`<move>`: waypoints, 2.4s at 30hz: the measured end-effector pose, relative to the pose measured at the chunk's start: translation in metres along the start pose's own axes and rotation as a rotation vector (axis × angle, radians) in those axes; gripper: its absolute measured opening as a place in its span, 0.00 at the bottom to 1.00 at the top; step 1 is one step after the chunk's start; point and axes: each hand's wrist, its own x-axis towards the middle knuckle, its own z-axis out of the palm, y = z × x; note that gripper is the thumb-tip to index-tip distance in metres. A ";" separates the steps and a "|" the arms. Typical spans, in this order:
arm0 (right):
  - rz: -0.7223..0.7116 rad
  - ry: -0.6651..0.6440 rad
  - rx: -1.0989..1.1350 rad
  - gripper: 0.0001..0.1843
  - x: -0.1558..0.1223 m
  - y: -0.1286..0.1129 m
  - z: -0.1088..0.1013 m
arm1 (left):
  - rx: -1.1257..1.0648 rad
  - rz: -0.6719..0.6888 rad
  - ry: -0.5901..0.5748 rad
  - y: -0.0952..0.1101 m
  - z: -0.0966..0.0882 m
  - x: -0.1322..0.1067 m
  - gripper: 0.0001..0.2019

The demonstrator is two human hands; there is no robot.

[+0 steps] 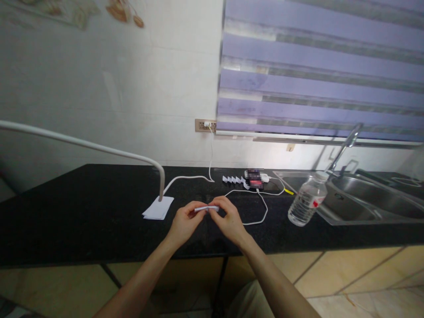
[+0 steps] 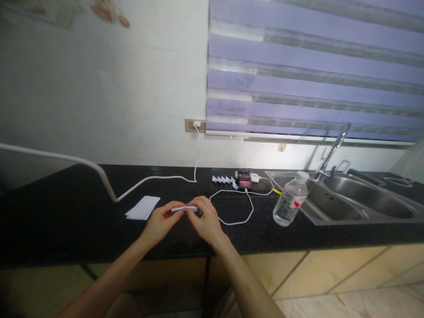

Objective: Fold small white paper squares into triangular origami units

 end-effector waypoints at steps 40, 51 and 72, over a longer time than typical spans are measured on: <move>0.535 -0.603 -0.532 0.13 0.010 0.059 0.026 | 0.832 -0.391 -0.253 -0.063 -0.004 0.032 0.10; 0.482 -0.665 -0.713 0.14 0.016 0.059 0.028 | 0.940 -0.410 -0.323 -0.059 -0.006 0.040 0.08; 0.265 -0.423 -0.814 0.11 -0.004 0.045 0.021 | 1.253 0.204 -0.373 -0.058 0.007 -0.004 0.13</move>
